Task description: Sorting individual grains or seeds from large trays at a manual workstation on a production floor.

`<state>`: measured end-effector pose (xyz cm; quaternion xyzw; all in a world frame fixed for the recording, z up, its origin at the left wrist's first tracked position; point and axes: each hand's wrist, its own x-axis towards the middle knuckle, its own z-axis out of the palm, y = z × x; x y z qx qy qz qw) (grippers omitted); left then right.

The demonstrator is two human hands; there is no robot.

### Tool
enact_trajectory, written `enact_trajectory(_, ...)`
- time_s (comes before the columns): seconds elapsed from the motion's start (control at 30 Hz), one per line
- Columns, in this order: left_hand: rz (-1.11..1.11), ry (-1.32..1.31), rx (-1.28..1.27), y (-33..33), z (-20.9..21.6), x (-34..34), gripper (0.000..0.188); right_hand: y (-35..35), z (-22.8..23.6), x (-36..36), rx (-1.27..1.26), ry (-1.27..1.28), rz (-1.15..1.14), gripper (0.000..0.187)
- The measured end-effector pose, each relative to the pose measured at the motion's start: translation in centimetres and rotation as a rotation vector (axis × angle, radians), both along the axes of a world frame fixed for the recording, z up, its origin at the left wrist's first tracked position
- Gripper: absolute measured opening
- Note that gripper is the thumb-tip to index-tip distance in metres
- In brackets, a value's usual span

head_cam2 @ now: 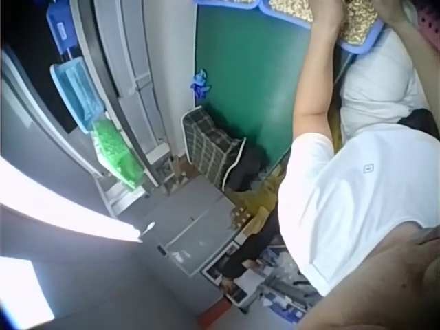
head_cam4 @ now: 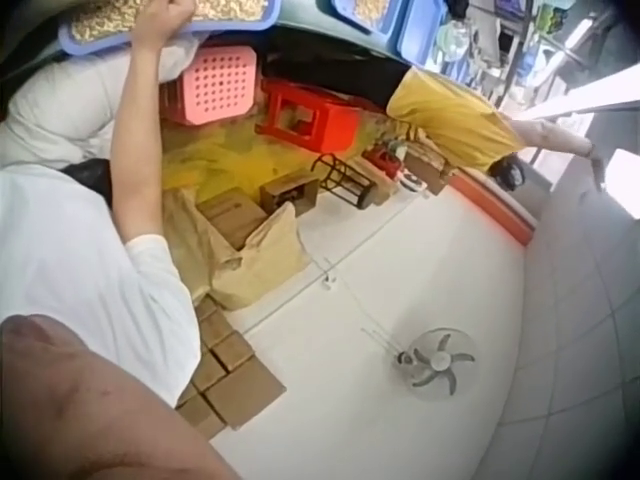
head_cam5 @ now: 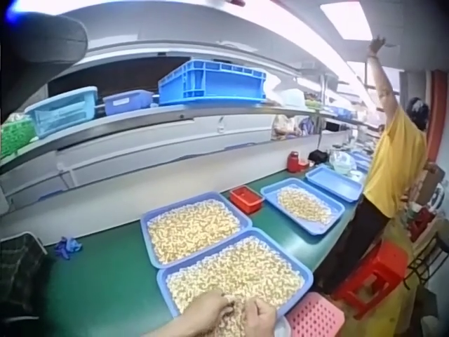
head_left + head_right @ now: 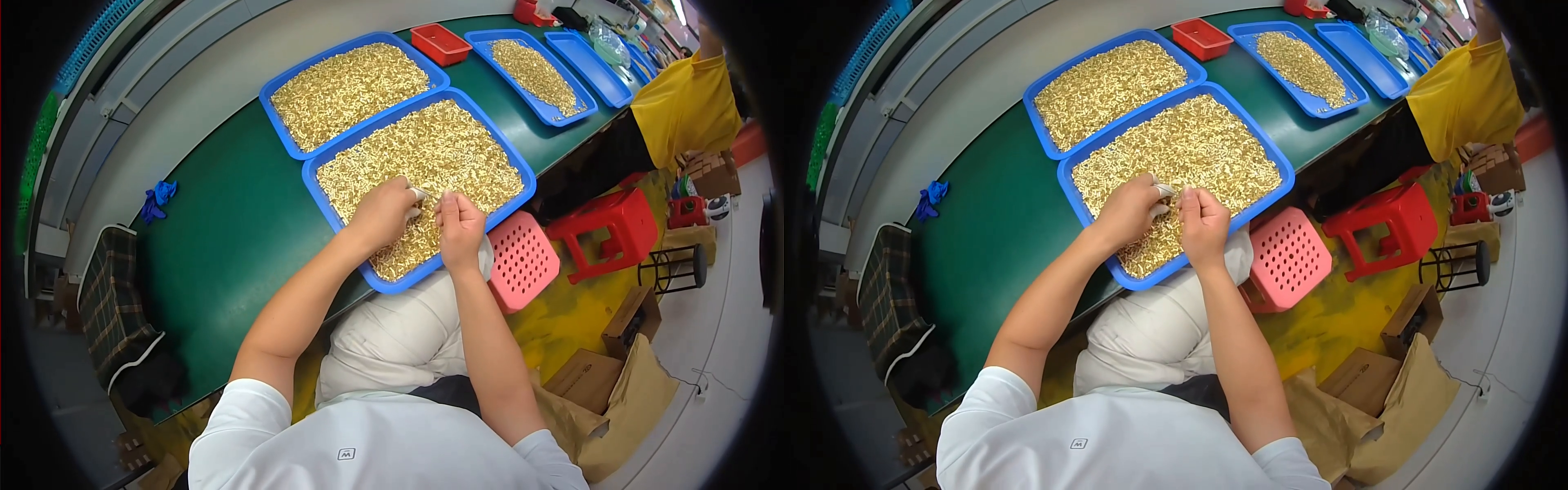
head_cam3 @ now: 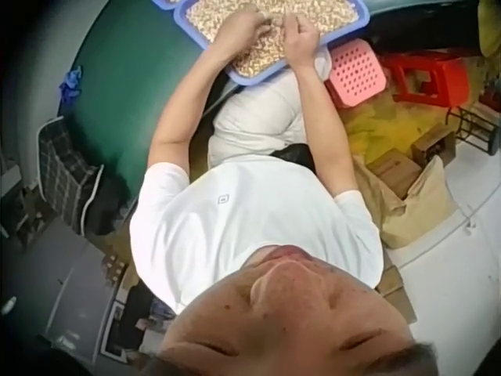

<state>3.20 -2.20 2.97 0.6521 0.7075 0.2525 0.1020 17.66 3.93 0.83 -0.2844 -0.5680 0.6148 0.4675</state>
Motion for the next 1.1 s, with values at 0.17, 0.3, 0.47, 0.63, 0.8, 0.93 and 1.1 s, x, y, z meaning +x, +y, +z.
enact_trajectory(0.17, 0.082, -0.145, 0.098, 0.1, 0.1, -1.2, 0.014, -0.1, -0.1, 0.2, 0.073, -0.075, 0.022, 0.034)
enact_trajectory(0.3, 0.127, -0.305, 0.177, -0.7, 0.4, -1.7, 0.016, 0.0, 0.1, 0.4, 0.118, -0.124, 0.048, 0.033)
enact_trajectory(0.47, 0.238, -0.604, -0.048, -1.7, 0.7, -1.8, 0.015, 0.2, -0.4, 0.3, 0.102, -0.119, 0.049, 0.033)
enact_trajectory(0.63, 0.241, -0.633, 0.004, -2.5, 0.3, -1.6, 0.012, 0.1, -0.1, 0.1, 0.162, -0.124, 0.044, 0.035)
enact_trajectory(0.8, 0.194, -0.733, 0.126, -2.8, 0.1, -1.6, 0.018, 0.0, 0.3, 0.1, 0.154, -0.124, 0.041, 0.034)
enact_trajectory(0.93, 0.258, -0.903, 0.115, -3.1, 0.8, -1.2, 0.023, 0.0, 0.6, 0.3, 0.177, -0.139, 0.042, 0.033)
enact_trajectory(1.1, 0.258, -1.2, 0.193, -3.2, 1.3, -1.2, 0.015, 0.1, 0.4, 0.2, 0.183, -0.158, 0.035, 0.031)
